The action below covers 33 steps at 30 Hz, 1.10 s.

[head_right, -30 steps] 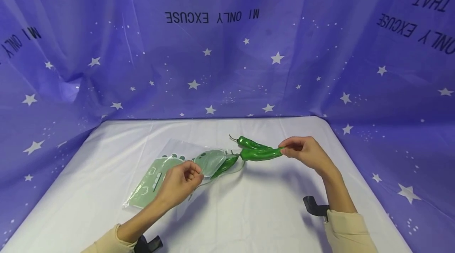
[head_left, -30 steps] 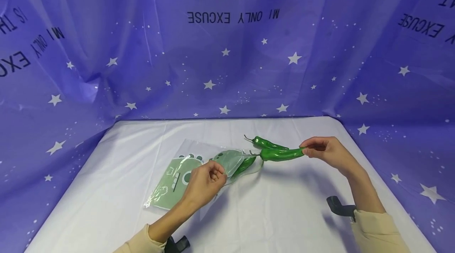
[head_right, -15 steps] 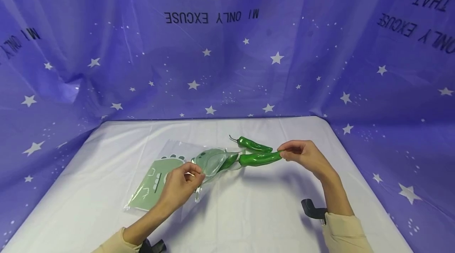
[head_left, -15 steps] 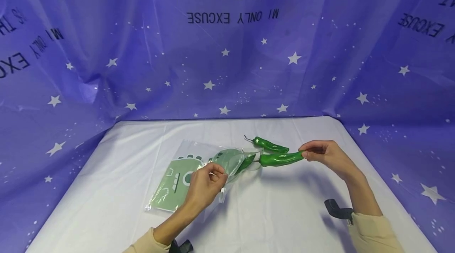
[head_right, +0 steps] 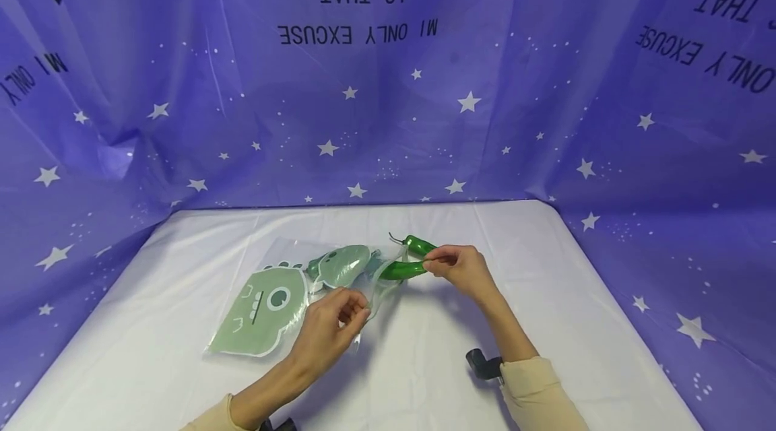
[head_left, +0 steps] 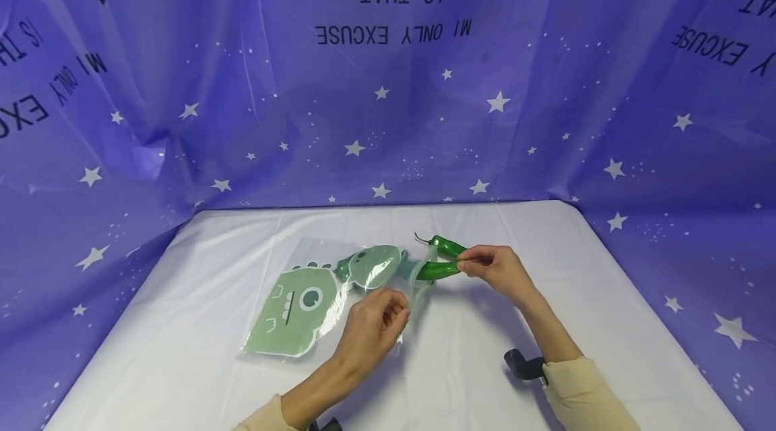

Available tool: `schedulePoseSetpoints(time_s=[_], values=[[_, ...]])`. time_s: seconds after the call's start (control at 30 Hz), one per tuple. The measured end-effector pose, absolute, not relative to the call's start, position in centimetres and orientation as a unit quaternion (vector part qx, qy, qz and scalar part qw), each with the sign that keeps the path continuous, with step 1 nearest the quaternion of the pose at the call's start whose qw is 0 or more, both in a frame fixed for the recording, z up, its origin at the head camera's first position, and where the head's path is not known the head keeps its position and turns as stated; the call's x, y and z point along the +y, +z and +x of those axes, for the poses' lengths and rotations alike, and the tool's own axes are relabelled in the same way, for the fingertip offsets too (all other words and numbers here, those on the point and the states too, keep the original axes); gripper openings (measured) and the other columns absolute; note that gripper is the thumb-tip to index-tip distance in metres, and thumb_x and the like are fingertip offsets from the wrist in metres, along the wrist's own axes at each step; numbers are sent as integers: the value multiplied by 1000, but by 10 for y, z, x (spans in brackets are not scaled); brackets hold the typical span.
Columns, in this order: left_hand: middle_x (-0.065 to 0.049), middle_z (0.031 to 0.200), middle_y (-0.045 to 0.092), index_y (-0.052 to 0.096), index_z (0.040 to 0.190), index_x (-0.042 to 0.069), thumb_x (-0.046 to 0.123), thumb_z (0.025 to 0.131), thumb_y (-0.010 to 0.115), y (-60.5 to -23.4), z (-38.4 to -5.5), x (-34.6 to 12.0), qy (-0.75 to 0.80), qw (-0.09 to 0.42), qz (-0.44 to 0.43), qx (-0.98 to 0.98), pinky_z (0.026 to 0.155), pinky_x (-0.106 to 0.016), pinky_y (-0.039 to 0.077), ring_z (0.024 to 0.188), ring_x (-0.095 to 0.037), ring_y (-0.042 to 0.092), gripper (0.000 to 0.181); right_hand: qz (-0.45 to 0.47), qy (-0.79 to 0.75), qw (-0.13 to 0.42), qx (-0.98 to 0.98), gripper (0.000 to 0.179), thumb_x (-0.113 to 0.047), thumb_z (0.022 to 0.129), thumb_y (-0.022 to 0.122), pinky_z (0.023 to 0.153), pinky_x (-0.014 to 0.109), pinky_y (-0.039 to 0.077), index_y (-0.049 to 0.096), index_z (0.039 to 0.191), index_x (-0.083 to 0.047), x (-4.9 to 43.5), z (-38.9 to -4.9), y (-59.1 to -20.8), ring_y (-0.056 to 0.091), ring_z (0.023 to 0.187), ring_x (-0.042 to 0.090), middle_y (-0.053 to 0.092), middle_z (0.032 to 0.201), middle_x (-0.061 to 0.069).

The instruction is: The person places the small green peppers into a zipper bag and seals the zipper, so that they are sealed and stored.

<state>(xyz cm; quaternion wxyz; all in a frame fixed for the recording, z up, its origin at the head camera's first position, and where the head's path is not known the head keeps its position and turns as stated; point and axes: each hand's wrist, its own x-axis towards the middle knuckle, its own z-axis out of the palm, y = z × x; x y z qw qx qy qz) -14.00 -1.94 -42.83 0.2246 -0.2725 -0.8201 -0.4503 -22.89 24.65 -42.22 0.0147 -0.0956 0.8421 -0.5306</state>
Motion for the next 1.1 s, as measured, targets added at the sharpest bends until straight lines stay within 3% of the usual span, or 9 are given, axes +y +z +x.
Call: schedulePoseSetpoints(time_s=[0.17, 0.47, 1.1], values=[[7, 77, 57, 63, 86, 10, 5, 84, 71, -429, -144, -20, -442, 231, -278, -821, 55, -11, 46, 65, -1, 53, 9, -70, -529, -23, 845, 25, -24, 77, 80, 65, 23, 53, 74, 94, -7, 226, -232, -429, 67, 73, 14, 71, 80, 5], [7, 78, 59, 63, 88, 10, 1, 80, 74, -431, -147, -23, -469, 244, -268, -805, 58, -13, 49, 66, -2, 56, 16, -86, -470, -62, 877, 15, -21, 74, 82, 61, 26, 54, 76, 88, -18, 206, -238, -437, 66, 70, 11, 71, 77, -3], [6, 78, 61, 64, 88, 10, 5, 80, 75, -436, -152, -24, -502, 260, -265, -781, 58, -13, 51, 65, -3, 58, 15, -91, -526, -62, 843, 21, -8, 73, 81, 63, 24, 55, 74, 92, -9, 181, -250, -442, 68, 72, 14, 72, 80, 3]])
